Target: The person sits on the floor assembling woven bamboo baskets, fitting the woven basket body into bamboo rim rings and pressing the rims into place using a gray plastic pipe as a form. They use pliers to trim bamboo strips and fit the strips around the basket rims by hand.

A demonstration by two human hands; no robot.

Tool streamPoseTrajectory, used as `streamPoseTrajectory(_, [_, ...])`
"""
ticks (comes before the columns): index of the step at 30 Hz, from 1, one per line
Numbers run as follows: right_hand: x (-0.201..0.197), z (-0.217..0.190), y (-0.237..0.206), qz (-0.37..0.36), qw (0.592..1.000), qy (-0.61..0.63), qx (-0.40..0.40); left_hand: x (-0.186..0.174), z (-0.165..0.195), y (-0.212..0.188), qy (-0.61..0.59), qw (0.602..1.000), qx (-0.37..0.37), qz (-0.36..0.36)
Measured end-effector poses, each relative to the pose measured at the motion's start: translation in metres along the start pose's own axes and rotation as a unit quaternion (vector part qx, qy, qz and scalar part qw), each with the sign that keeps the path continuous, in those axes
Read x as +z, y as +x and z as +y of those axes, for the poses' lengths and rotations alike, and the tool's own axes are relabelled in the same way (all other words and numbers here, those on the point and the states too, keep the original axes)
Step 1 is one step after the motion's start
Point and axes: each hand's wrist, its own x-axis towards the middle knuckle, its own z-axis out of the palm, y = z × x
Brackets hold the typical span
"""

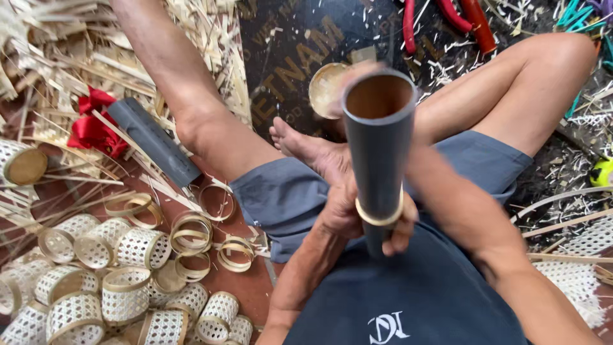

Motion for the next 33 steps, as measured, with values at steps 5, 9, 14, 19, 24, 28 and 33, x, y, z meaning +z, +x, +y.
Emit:
streamPoseTrajectory(5, [0.040, 0.077, 0.062, -0.289, 0.954, 0.012, 0.076, 0.012, 0.009, -0.010, 0.614, 0.712, 0.329, 0.089])
streamPoseTrajectory(9, [0.091, 0.022, 0.090, -0.140, 0.966, -0.219, 0.009, 0.024, 0.038, -0.040, 0.173, 0.929, 0.313, 0.098])
streamPoseTrajectory(14, [0.147, -0.045, 0.046, 0.170, 0.737, -0.639, -0.145, 0.006, 0.099, -0.036, 0.713, 0.398, 0.314, 0.484])
streamPoseTrajectory(19, [0.170, -0.036, 0.006, -0.004, 0.534, -0.818, -0.212, -0.004, 0.096, 0.004, 0.758, 0.328, 0.198, 0.527])
streamPoseTrajectory(24, [0.180, -0.056, -0.016, 0.052, 0.472, -0.867, -0.147, -0.004, 0.097, -0.006, 0.739, 0.394, 0.278, 0.470])
streamPoseTrajectory(28, [0.142, -0.058, -0.059, 0.203, 0.568, -0.793, -0.089, -0.006, 0.086, -0.024, 0.528, 0.692, 0.327, 0.368])
streamPoseTrajectory(33, [0.046, -0.042, -0.062, 0.250, 0.910, -0.326, -0.057, 0.003, 0.046, -0.025, 0.188, 0.942, 0.235, 0.145])
